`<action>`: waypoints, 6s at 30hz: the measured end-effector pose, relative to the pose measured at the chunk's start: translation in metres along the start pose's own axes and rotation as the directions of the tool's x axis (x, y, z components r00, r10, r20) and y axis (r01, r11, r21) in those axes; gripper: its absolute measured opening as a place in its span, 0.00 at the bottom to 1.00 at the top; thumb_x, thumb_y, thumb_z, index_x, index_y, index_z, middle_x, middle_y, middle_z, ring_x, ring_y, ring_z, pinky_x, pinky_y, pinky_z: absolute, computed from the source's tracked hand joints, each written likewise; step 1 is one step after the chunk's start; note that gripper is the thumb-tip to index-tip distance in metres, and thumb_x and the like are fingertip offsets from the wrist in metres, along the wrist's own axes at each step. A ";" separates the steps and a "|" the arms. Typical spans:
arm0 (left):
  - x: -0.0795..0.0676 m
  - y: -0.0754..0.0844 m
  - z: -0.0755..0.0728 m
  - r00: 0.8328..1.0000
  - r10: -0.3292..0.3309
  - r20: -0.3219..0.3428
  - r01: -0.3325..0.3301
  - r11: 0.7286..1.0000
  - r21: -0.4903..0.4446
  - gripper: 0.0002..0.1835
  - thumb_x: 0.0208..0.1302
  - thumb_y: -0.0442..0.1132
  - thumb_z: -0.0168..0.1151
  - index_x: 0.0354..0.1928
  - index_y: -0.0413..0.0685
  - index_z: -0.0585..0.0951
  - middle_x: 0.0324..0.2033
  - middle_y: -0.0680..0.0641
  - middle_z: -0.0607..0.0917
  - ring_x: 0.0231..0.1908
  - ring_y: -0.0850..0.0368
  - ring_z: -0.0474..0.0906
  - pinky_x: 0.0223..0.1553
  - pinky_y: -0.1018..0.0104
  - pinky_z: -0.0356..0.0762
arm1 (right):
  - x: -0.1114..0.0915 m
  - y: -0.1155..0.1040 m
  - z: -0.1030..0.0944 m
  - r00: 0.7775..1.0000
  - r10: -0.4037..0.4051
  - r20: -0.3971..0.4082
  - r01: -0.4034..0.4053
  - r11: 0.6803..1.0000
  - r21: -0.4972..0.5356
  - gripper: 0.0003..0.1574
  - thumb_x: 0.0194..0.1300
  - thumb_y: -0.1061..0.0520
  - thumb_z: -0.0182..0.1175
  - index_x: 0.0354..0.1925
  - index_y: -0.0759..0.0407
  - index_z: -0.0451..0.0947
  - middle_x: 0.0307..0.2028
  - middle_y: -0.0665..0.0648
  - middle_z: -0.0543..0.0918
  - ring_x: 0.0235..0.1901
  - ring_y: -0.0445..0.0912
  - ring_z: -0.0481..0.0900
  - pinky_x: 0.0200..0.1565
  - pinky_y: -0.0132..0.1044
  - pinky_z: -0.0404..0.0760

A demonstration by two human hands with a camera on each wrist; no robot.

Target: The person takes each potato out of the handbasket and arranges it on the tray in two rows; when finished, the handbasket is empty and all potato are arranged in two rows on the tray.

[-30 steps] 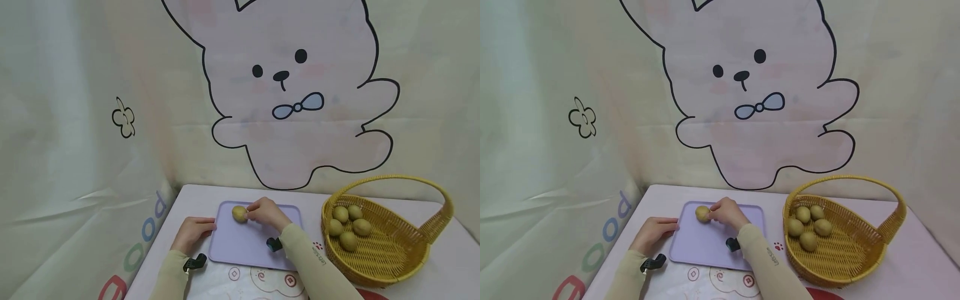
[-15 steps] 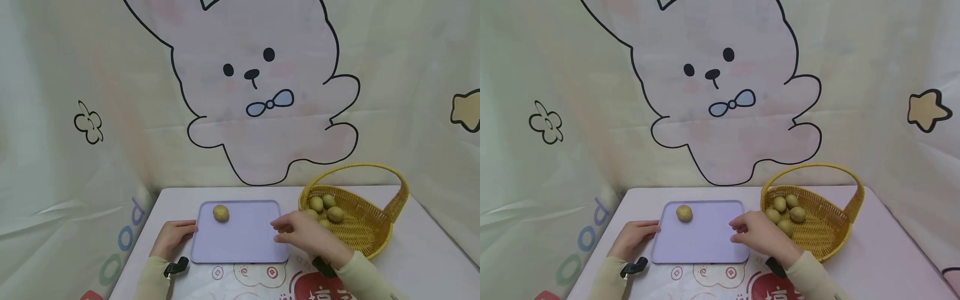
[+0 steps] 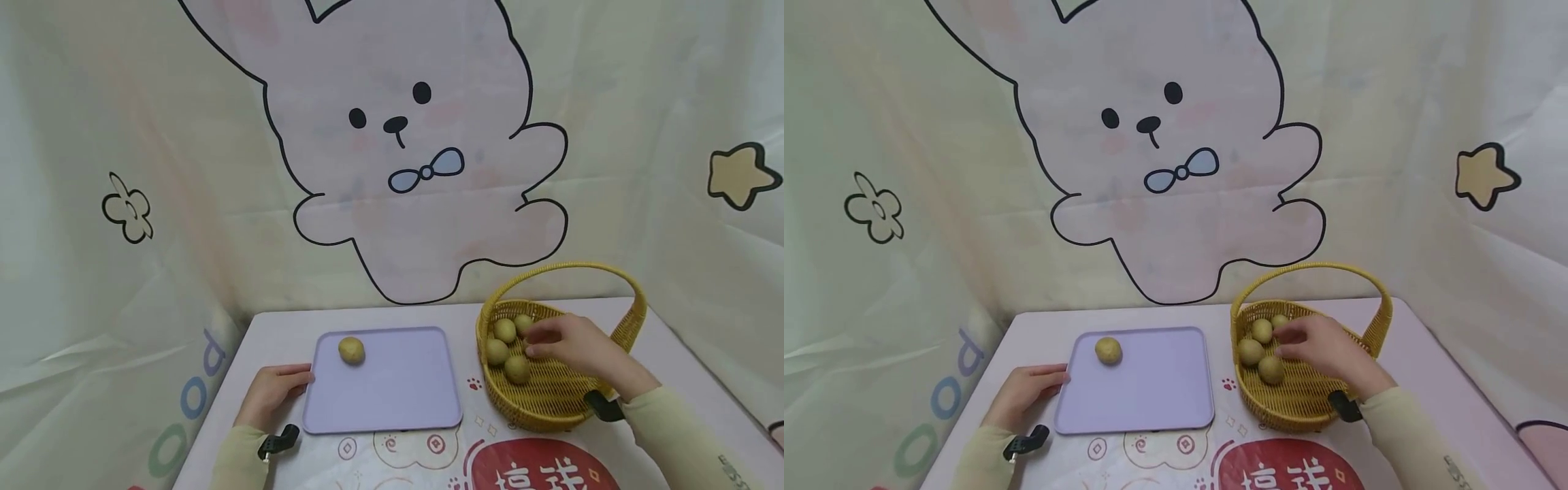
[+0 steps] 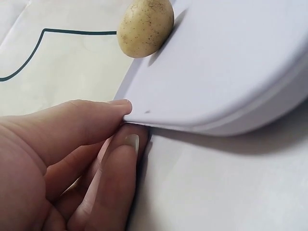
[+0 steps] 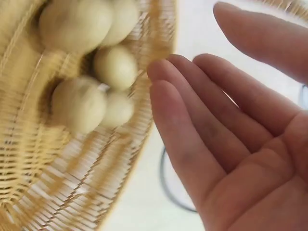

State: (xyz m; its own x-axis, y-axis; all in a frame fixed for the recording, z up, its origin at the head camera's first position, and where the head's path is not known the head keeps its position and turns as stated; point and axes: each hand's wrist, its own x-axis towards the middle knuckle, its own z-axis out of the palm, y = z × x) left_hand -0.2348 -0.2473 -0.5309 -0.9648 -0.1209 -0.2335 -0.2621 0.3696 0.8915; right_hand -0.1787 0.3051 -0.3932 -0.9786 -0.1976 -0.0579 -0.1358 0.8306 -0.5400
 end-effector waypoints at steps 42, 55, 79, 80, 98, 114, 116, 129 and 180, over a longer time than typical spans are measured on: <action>0.000 -0.002 0.002 1.000 0.017 -0.021 -0.017 1.000 -0.015 0.21 0.59 0.41 0.83 0.54 0.41 0.92 0.49 0.43 0.94 0.37 0.66 0.86 0.39 0.76 0.83 | 0.073 0.059 0.010 0.972 0.193 -0.138 -0.199 0.979 -0.034 0.28 0.67 0.45 0.74 0.51 0.68 0.89 0.52 0.71 0.90 0.50 0.65 0.86 0.50 0.59 0.84; 0.000 -0.002 -0.004 1.000 0.003 -0.004 -0.003 1.000 0.007 0.24 0.59 0.44 0.83 0.56 0.42 0.91 0.50 0.45 0.94 0.40 0.67 0.85 0.41 0.77 0.82 | 0.001 0.011 -0.005 0.968 0.224 -0.112 -0.215 0.973 0.082 0.38 0.72 0.32 0.69 0.60 0.63 0.86 0.52 0.66 0.92 0.46 0.52 0.91 0.48 0.56 0.86; 0.005 0.002 -0.005 1.000 0.011 -0.023 -0.012 1.000 -0.023 0.20 0.59 0.41 0.83 0.53 0.43 0.93 0.48 0.44 0.95 0.37 0.68 0.85 0.39 0.76 0.83 | 0.006 -0.082 0.097 0.993 0.115 -0.019 -0.091 0.866 0.491 0.24 0.67 0.45 0.77 0.53 0.60 0.90 0.43 0.55 0.95 0.44 0.46 0.93 0.44 0.36 0.89; 0.005 0.002 -0.005 1.000 0.014 -0.024 -0.015 1.000 -0.026 0.20 0.59 0.40 0.83 0.52 0.43 0.93 0.48 0.44 0.95 0.37 0.67 0.86 0.39 0.76 0.83 | 0.011 -0.086 0.103 0.995 0.097 -0.003 -0.081 0.846 0.527 0.24 0.68 0.47 0.76 0.53 0.62 0.90 0.44 0.57 0.95 0.44 0.47 0.93 0.44 0.37 0.90; 0.004 -0.002 -0.001 0.999 -0.005 -0.036 0.003 0.999 -0.049 0.16 0.57 0.38 0.83 0.47 0.43 0.94 0.38 0.47 0.95 0.31 0.66 0.85 0.35 0.74 0.83 | 0.112 -0.118 0.186 0.980 0.200 -0.003 -0.143 0.712 0.687 0.14 0.66 0.55 0.77 0.44 0.65 0.92 0.40 0.58 0.93 0.39 0.46 0.92 0.45 0.41 0.92; 0.006 0.000 0.001 1.000 -0.013 -0.024 0.012 0.997 -0.080 0.16 0.57 0.37 0.83 0.47 0.42 0.94 0.41 0.46 0.95 0.32 0.64 0.87 0.36 0.72 0.84 | 0.133 -0.126 0.203 0.972 0.235 0.006 -0.182 0.733 0.656 0.14 0.66 0.55 0.77 0.43 0.65 0.91 0.42 0.59 0.93 0.37 0.47 0.92 0.43 0.39 0.92; 0.006 0.001 0.002 1.000 -0.011 -0.022 0.010 0.998 -0.067 0.16 0.57 0.38 0.83 0.47 0.43 0.94 0.40 0.46 0.95 0.32 0.64 0.87 0.36 0.72 0.84 | 0.132 -0.126 0.203 0.971 0.240 0.009 -0.189 0.739 0.646 0.14 0.66 0.55 0.77 0.43 0.64 0.91 0.42 0.59 0.93 0.37 0.47 0.92 0.42 0.39 0.92; 0.005 -0.001 0.000 1.000 -0.014 -0.028 0.013 1.000 -0.027 0.15 0.58 0.39 0.83 0.47 0.44 0.94 0.36 0.49 0.95 0.31 0.65 0.86 0.36 0.73 0.83 | 0.136 -0.118 0.202 0.960 0.277 -0.035 -0.198 0.762 0.617 0.12 0.66 0.55 0.76 0.41 0.64 0.92 0.35 0.57 0.93 0.32 0.44 0.89 0.38 0.35 0.89; 0.011 -0.006 -0.009 1.000 -0.014 0.013 0.013 1.000 0.019 0.23 0.60 0.43 0.82 0.56 0.42 0.91 0.42 0.50 0.95 0.36 0.68 0.85 0.39 0.76 0.81 | 0.019 0.015 -0.007 0.997 0.044 -0.067 -0.045 0.999 -0.014 0.26 0.69 0.49 0.75 0.58 0.62 0.87 0.51 0.61 0.92 0.53 0.55 0.88 0.54 0.56 0.86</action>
State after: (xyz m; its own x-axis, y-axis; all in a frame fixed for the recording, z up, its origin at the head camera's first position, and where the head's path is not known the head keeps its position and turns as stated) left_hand -0.2435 -0.2591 -0.5358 -0.9614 -0.1140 -0.2505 -0.2752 0.3854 0.8808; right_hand -0.2007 0.3179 -0.3965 -0.9918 -0.1256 -0.0248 -0.0940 0.8461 -0.5246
